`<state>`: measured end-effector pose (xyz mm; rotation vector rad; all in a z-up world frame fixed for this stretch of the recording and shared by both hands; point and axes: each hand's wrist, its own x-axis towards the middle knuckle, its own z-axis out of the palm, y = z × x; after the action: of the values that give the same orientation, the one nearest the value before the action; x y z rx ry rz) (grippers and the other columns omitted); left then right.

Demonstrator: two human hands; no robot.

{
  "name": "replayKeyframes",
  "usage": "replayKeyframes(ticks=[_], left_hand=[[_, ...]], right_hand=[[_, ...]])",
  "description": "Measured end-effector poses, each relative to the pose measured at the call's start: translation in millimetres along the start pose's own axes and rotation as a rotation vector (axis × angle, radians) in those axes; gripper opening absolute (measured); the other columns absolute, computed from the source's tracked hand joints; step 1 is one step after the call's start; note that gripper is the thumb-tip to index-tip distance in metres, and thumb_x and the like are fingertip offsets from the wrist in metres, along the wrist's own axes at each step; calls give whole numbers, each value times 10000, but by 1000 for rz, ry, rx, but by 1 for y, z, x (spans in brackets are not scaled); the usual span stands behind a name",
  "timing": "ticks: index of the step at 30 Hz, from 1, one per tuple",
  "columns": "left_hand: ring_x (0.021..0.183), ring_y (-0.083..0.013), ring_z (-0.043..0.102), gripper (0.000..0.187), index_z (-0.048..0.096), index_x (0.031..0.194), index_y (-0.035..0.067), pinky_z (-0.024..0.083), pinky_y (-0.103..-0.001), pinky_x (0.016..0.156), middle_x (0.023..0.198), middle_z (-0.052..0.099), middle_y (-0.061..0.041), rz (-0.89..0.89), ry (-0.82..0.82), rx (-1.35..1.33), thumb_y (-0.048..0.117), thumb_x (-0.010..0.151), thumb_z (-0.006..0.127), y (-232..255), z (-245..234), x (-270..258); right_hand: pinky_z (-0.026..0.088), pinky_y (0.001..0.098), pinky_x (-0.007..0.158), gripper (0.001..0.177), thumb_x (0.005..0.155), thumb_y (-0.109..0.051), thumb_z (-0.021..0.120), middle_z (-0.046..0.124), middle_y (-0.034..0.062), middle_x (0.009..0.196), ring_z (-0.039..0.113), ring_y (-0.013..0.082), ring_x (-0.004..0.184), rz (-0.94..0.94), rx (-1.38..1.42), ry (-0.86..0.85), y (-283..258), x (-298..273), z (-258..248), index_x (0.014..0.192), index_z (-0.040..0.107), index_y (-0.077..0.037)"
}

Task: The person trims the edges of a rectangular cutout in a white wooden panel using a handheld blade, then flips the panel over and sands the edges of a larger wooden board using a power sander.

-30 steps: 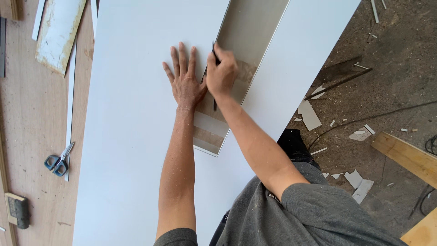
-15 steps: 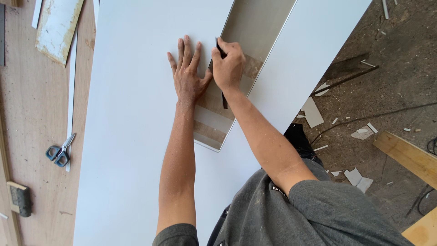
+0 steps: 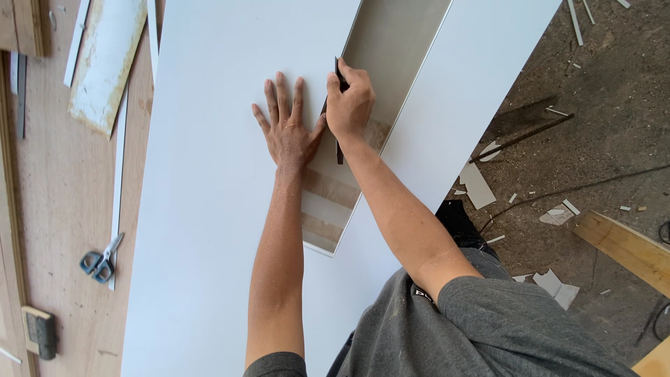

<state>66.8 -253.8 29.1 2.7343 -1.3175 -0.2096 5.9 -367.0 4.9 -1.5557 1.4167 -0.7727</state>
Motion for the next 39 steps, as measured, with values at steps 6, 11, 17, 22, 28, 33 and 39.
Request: replayKeyframes(ticks=[6, 11, 17, 22, 28, 33, 39], left_hand=[[1605, -287, 1, 801, 184, 1687, 308, 59, -649, 1275, 1743, 49, -50, 27, -87, 50, 716, 1047, 443, 32, -7, 77], [1602, -288, 84, 812, 216, 1685, 312, 167, -632, 1277, 1734, 117, -51, 65, 17, 152, 781, 1067, 455, 42, 1, 109], [1614, -300, 94, 823, 256, 1677, 285, 129, -639, 1288, 1737, 139, -63, 70, 27, 54, 725, 1031, 515, 42, -3, 111], [1619, -294, 101, 815, 269, 1669, 287, 130, -641, 1291, 1739, 142, -53, 60, 27, 9, 724, 1022, 505, 45, -5, 111], [1626, -284, 72, 827, 257, 1673, 296, 99, -642, 1304, 1745, 116, -44, 62, 12, -2, 713, 1015, 535, 43, -3, 110], [1622, -289, 67, 822, 255, 1677, 283, 97, -634, 1302, 1742, 110, -58, 61, -1, 25, 713, 1025, 509, 43, -1, 112], [1624, -281, 47, 832, 231, 1687, 294, 89, -633, 1306, 1745, 85, -51, 56, -17, 40, 733, 1034, 503, 45, -6, 112]], right_hand=[[564, 370, 926, 348, 902, -259, 665, 742, 16, 1032, 726, 212, 951, 68, -6, 7, -25, 96, -6, 1213, 760, -134], [581, 376, 939, 340, 903, -249, 667, 781, 113, 1093, 754, 271, 1046, -33, 22, -26, -26, 94, -19, 1172, 758, -63], [644, 366, 817, 308, 914, -212, 684, 787, 133, 1063, 777, 247, 963, -16, 54, 22, -25, 134, -9, 1177, 744, -64], [569, 367, 908, 326, 909, -217, 673, 775, 97, 1067, 744, 239, 981, -68, 38, -37, -22, 115, -19, 1193, 757, -81], [517, 373, 1020, 354, 899, -280, 625, 806, -5, 1071, 754, 190, 1027, 69, 55, -33, -27, 162, -16, 1197, 772, -158], [611, 370, 867, 331, 902, -229, 698, 794, 121, 1092, 770, 259, 1001, -33, 70, -59, -19, 137, -20, 1190, 750, -74], [590, 373, 926, 355, 897, -254, 660, 800, 89, 1076, 774, 254, 1023, -37, 60, -49, -27, 141, -23, 1186, 757, -71]])
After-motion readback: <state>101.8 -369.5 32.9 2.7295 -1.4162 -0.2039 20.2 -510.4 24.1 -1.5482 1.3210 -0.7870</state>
